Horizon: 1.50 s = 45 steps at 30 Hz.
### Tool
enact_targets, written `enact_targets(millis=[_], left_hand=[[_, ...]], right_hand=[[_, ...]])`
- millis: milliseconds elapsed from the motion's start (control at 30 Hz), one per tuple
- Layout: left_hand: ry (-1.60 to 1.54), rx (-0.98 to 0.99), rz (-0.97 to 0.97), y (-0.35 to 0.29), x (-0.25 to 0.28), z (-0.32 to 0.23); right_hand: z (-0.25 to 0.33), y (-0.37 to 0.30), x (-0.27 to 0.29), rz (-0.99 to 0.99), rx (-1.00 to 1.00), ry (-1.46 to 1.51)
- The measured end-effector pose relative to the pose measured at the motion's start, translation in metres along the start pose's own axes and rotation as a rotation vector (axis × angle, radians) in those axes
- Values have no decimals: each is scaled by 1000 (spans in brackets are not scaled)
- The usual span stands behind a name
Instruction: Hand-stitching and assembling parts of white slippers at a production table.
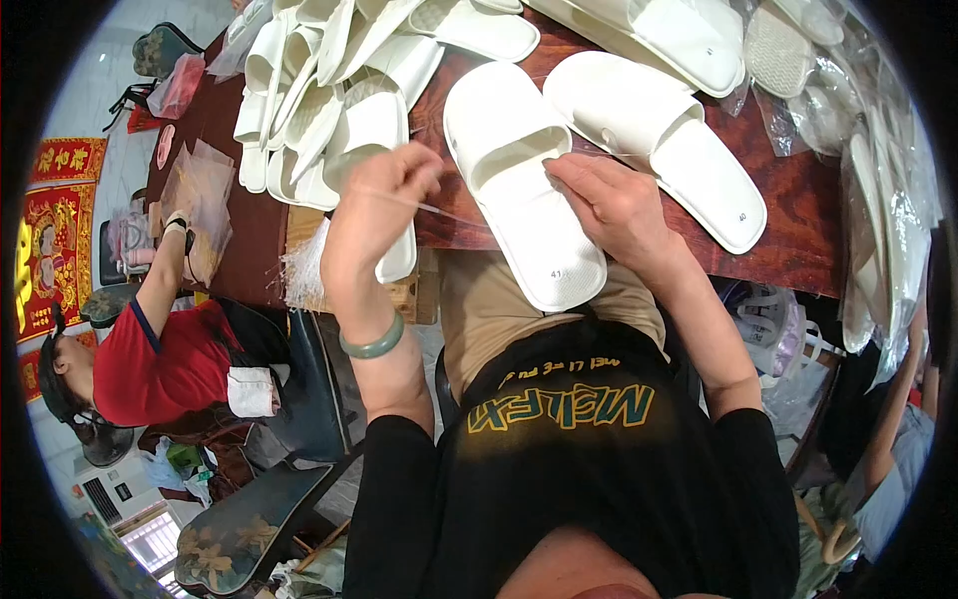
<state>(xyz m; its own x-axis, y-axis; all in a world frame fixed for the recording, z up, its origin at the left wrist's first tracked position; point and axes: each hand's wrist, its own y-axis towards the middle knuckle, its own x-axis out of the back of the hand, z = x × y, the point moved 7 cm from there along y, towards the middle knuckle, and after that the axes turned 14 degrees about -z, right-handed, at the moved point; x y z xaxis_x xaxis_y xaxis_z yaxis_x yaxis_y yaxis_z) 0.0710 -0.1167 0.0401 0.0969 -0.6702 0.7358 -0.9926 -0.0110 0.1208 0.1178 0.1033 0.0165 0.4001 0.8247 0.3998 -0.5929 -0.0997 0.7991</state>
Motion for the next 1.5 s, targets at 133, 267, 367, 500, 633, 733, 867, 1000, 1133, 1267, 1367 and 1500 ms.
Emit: enact_targets(millis=[133,267,367,500,633,733,867,1000,1133,1267,1367,1500], left_hand=[[-128,11,295,-37,-12,-7],[-439,-21,521,-72,-27,-42],[-565,-165,482,-79,-36,-53],[-565,-257,369,-83,-46,-65],[-518,-287,304,-82,-56,-65],[-536,-292,331,-81,-54,-70],[-682,-48,227,-71,-42,-47],[-808,58,144,-61,-29,-34],[-818,227,144,-55,-37,-31],[-831,238,166,-51,-47,-31],[-856,229,197,-48,-52,-30],[-892,263,238,-47,-56,-30]], right_hand=[[0,-3,1,-1,3,-7],[0,-4,-2,-5,-8,-22],[5,0,-4,33,-13,-47],[7,0,-6,22,20,-64],[14,1,-6,89,65,-55],[17,-2,-8,94,106,-42],[10,1,-8,36,15,14],[9,5,-11,49,-42,59],[7,2,-10,61,-48,74],[8,-1,-4,62,-24,75],[13,1,3,63,-24,78],[13,-1,7,61,-41,77]])
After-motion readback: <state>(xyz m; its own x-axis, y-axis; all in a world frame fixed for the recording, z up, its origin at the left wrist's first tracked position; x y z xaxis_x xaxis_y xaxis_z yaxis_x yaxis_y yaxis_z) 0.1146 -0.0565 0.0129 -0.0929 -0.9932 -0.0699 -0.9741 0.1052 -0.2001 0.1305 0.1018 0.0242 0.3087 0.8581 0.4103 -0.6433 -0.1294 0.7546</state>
